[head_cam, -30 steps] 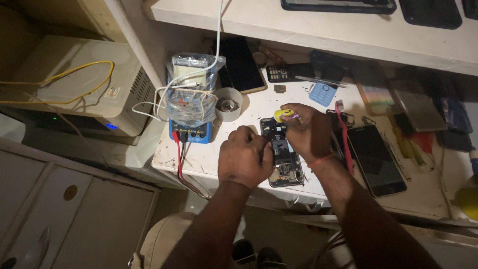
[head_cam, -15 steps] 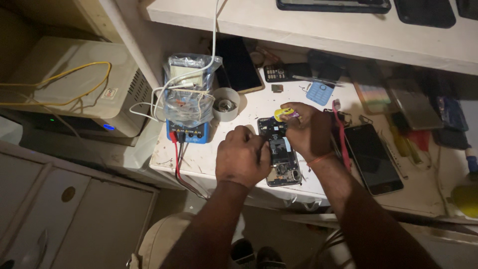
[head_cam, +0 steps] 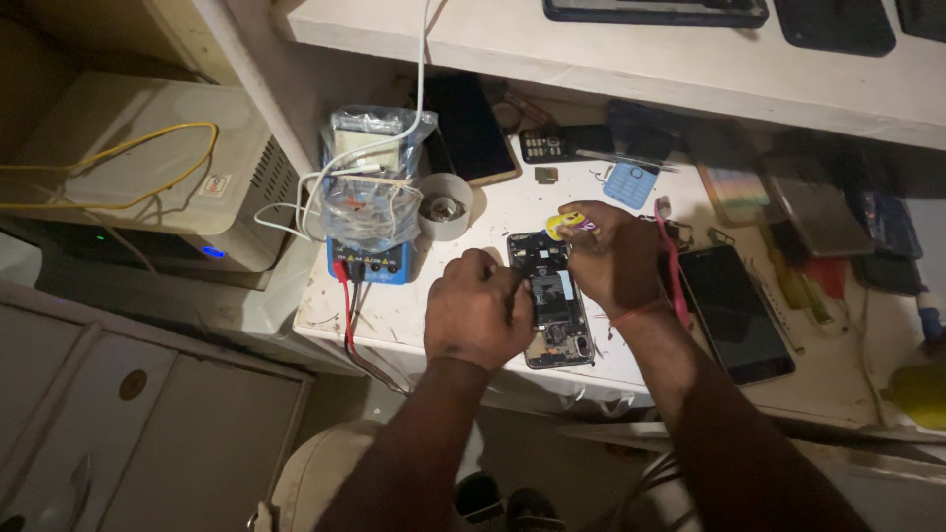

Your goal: The person applies glue from a small bottle onto the frame of a disassembled smartphone, then sets the bottle down and uses a tool to work on the phone's internal components. They lift the phone frame, press a screen panel onto it, and press along the edges to secure it.

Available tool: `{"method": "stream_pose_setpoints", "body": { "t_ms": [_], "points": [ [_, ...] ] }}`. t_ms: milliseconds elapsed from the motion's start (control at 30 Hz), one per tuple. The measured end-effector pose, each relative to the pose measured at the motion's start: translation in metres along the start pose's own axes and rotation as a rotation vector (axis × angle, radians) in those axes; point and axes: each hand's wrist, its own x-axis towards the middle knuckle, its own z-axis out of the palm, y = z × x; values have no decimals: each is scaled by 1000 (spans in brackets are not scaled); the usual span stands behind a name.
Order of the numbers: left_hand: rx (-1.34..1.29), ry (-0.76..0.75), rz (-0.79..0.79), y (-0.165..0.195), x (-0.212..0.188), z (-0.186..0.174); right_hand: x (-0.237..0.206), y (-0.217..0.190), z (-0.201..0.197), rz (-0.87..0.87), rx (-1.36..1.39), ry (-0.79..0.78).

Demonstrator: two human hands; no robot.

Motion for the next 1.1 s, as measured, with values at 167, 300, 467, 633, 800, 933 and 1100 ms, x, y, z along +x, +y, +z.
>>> {"method": "stream_pose_setpoints", "body": {
  "t_ms": [167, 300, 467, 633, 800, 933, 1100],
  "points": [
    [10, 18, 2, 1, 1, 1, -1, 4, 0, -61, -69, 37],
    [35, -22, -4, 0, 2, 1, -2, 7, 0, -165, -93, 70],
    [-3, 2, -4, 1, 1, -1, -1, 7, -3, -98, -113, 55],
    [25, -42, -12, 1, 1, -1, -1, 9, -4, -104, -111, 53],
    [49, -50, -16, 1, 2, -1, -1, 13, -6, -117, -135, 73],
    [38, -39, -1, 0, 1, -1, -1, 12, -7, -44, -153, 45],
    [15, 37, 13, 0, 0, 1, -2, 8, -12, -93, -186, 85]
  ]
}}
